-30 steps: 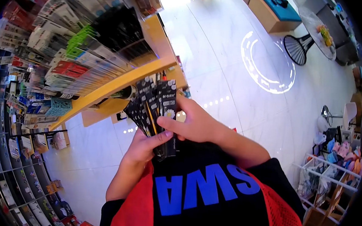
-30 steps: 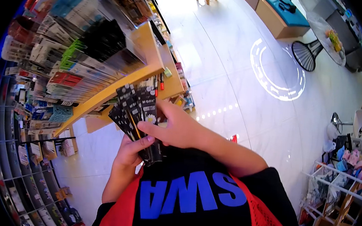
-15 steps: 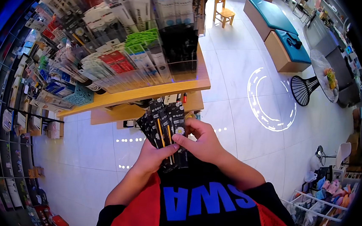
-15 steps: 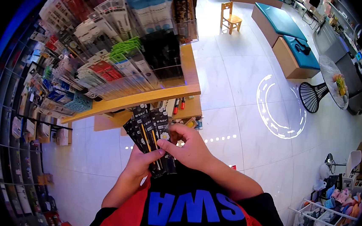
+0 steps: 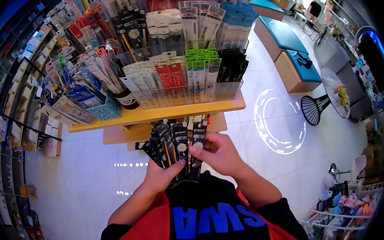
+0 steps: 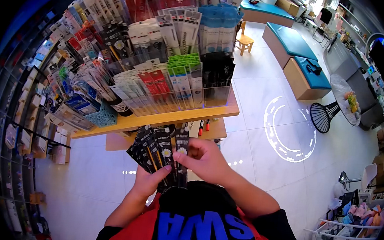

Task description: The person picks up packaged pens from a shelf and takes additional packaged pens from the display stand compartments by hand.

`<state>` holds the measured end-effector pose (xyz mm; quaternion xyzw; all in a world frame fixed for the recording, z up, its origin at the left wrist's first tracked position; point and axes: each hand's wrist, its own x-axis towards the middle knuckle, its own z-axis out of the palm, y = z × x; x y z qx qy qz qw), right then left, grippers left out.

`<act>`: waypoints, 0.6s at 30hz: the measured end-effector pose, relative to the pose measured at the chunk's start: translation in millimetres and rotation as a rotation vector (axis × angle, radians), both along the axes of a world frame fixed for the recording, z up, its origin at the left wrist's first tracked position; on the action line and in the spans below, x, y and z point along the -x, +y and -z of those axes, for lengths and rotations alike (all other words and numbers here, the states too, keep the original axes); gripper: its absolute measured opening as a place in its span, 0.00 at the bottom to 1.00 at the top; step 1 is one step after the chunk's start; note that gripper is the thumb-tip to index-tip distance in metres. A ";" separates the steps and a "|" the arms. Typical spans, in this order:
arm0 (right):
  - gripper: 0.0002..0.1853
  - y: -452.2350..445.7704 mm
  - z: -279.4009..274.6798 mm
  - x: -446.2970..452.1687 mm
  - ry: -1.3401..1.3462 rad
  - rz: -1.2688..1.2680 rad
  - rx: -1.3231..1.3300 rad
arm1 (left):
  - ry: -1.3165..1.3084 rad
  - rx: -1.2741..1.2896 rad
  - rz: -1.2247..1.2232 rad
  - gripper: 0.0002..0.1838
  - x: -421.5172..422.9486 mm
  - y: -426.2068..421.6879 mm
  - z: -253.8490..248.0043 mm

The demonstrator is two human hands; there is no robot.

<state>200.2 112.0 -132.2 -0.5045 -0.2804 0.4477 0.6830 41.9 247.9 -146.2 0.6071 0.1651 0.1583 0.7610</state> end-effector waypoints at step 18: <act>0.15 191.4 -221.8 -61.6 -1.430 0.407 -0.440 | -0.090 0.179 -0.167 0.18 72.7 91.5 -34.7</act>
